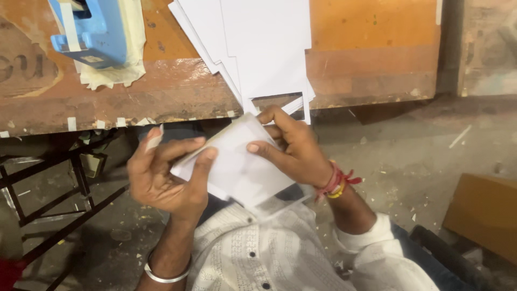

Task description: The person repeatedly picks up a white paper frame and a beige card, aligns them, and secures the edges with small pieces of adhesive tape. The person handles the items one at a time and places the finished units on the table.

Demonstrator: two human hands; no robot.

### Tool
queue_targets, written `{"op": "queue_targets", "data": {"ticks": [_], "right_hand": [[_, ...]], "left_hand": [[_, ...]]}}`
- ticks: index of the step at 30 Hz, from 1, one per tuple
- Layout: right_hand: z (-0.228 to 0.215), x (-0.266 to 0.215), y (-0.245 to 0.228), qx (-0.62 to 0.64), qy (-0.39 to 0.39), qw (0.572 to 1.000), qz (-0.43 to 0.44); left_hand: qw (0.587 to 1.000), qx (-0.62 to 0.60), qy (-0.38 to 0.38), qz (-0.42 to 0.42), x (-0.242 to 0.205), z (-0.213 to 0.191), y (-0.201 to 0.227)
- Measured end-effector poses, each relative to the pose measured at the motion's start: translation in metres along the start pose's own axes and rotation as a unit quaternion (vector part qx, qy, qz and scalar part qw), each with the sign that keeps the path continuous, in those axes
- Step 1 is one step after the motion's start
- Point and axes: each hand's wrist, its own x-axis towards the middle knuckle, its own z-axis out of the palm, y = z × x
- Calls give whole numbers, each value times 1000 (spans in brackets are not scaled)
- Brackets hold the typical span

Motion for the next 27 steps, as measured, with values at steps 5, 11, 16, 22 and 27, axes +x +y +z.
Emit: {"op": "queue_targets", "data": {"ticks": [5,11,16,22,27], "right_hand": [[-24,25,-53,-387,-7,896,-215],[-8,60,-85,-545,-7,740,-394],[19,105,-51,-473,-28,750,-462],[30,123,-16,-370,-101,826,-413],[25,120,-13,-368,-125,833,-393]], "left_hand": [[997,47,41,42,-20,7,8],[991,50,106,-61,-30,7,8],[983,75,121,-117,-19,-7,-1],[983,182,39,4,-8,-16,-11],[988,149,41,16,-3,-20,-4]]}}
